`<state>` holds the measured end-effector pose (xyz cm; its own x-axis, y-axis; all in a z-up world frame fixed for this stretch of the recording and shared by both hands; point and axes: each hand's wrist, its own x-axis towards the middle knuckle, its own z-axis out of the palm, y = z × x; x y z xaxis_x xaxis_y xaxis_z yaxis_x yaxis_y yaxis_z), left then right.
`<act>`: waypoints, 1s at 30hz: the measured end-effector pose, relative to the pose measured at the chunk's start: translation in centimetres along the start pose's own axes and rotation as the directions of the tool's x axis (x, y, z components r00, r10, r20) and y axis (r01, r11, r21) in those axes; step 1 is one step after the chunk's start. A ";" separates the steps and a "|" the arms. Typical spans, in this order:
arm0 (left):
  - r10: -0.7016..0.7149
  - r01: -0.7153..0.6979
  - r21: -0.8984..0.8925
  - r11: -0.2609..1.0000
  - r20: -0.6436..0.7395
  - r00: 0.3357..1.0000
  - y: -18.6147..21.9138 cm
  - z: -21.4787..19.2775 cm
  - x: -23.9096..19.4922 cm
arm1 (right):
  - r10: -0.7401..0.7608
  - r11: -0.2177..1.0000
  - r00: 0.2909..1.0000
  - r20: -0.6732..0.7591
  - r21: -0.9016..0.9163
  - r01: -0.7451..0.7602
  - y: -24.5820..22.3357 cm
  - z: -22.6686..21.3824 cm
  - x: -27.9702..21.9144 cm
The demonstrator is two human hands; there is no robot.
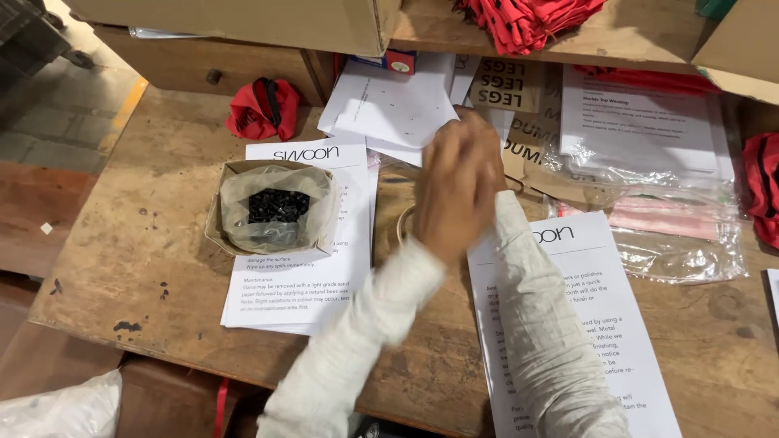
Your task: Folding instruction manuals and placing them into small red hardware bags along with components.
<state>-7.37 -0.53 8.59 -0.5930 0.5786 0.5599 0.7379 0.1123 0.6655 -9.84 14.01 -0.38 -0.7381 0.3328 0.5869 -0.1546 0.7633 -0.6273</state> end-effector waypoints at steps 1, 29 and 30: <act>-0.037 0.038 0.161 0.986 -0.013 0.999 -2.1 0.7 2.3 | -0.028 0.982 0.994 -0.106 0.184 0.048 0.1 -0.1 -0.1; 0.067 -0.095 0.067 0.993 0.333 0.941 8.1 -3.5 -7.7 | 0.466 0.865 0.841 0.274 0.061 -0.499 1.2 -14.4 1.4; 0.075 -0.101 0.060 0.993 0.337 0.939 7.8 -2.7 -8.9 | 0.471 0.864 0.841 0.266 0.057 -0.501 0.2 -14.4 1.7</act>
<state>2.81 -6.99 10.10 -0.3929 0.8235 0.4093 0.8117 0.1014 0.5752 -1.65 22.72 7.81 -0.8684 0.4920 0.0624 0.1989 0.4607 -0.8650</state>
